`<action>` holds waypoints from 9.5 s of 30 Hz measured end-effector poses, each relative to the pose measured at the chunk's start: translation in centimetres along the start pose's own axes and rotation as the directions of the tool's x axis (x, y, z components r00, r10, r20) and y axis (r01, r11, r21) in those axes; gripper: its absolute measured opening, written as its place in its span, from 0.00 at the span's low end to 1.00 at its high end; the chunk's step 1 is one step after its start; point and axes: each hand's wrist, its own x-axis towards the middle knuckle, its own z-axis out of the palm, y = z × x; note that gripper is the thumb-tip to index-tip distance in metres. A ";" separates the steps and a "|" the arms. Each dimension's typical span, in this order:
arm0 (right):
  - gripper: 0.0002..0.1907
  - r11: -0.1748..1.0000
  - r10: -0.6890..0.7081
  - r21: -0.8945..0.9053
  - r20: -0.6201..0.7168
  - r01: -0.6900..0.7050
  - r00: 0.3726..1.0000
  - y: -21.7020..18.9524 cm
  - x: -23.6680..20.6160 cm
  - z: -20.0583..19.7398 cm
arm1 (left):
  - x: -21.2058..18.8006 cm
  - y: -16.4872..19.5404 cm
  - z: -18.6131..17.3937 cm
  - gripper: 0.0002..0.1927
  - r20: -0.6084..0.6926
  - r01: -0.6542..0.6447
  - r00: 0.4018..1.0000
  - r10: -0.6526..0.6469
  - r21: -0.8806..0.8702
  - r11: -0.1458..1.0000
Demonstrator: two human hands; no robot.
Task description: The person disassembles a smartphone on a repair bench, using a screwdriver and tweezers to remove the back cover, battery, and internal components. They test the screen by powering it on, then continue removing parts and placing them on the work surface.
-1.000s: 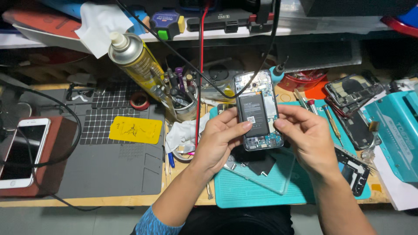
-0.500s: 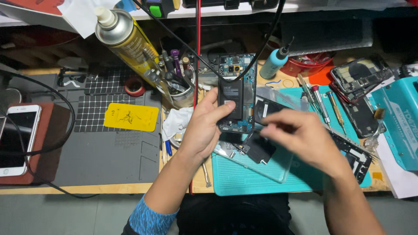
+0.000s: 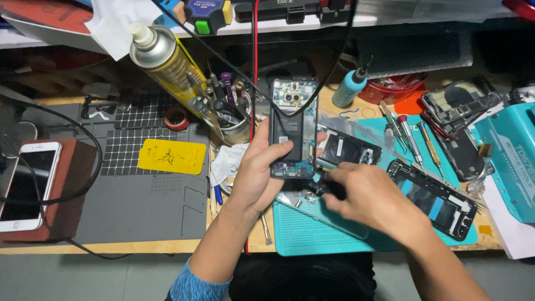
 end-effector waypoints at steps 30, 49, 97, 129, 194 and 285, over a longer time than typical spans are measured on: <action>0.08 0.481 0.394 0.870 -0.327 0.110 0.859 5.2 -1.6 0.3 | -0.7 -0.8 2.2 0.29 0.097 0.153 0.983 -0.157 0.042 0.987; 0.15 0.551 0.354 0.809 -0.451 0.207 0.819 3.3 0.3 -0.7 | -0.3 -0.7 1.7 0.28 0.117 0.153 0.978 -0.175 0.173 0.973; 0.17 0.816 0.153 0.455 -0.764 0.356 0.626 0.9 -0.5 -1.4 | 1.2 -1.7 0.9 0.27 0.172 0.220 0.965 -0.200 -0.104 0.970; 0.08 0.503 0.331 0.862 -0.262 0.065 0.906 0.9 0.1 -0.5 | 0.8 -2.3 2.5 0.23 0.028 0.052 0.998 -0.057 0.149 0.988; 0.07 0.551 0.290 0.755 -0.573 0.356 0.767 3.1 -1.5 -1.3 | -0.1 -0.1 2.3 0.27 0.198 0.185 0.959 -0.203 0.105 0.977; 0.11 0.639 0.326 0.747 -0.481 0.185 0.814 4.5 -0.3 0.0 | -1.0 -0.2 2.5 0.16 0.015 0.152 0.987 -0.162 0.280 0.948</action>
